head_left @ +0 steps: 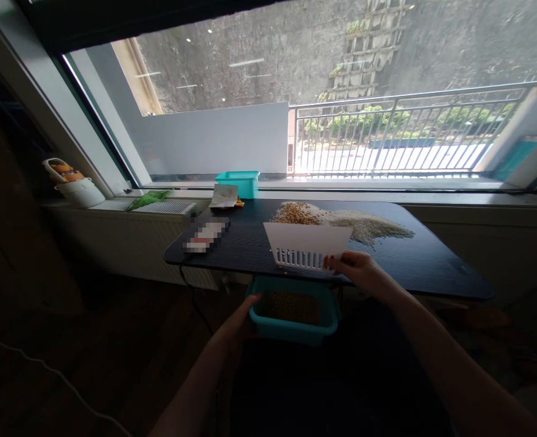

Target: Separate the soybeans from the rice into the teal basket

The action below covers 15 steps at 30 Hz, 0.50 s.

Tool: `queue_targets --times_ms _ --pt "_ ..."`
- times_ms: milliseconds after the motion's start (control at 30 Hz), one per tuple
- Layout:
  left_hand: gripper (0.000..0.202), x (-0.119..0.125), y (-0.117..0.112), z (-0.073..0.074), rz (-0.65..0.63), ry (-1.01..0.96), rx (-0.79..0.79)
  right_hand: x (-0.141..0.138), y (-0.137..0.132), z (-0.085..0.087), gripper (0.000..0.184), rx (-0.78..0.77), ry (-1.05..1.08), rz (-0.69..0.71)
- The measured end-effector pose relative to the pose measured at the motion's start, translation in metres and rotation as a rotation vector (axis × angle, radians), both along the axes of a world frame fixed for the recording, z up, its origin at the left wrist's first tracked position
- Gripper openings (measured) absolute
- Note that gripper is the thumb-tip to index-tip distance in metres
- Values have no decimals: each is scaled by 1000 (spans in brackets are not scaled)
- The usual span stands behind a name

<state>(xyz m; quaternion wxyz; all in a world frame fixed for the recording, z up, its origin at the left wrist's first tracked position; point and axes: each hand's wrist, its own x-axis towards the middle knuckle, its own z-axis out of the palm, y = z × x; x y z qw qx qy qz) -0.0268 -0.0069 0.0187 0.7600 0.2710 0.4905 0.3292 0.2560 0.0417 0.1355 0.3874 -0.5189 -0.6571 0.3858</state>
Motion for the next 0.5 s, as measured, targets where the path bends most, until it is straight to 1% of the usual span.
queue_targets --times_ms 67,200,300,400,500 --pt "65 0 0 -1 -4 -5 2 2 -4 -1 49 -2 15 6" --pt "65 0 0 0 4 -3 6 0 -7 -4 50 9 57 -47" --pt "62 -1 2 2 -2 -6 4 -5 -13 -5 49 -8 82 -7" --pt "59 -6 5 5 -20 -15 -9 -10 -28 -9 46 -20 87 60" --pt "56 -14 6 9 -47 -38 -24 -12 -48 -23 40 41 -3 60"
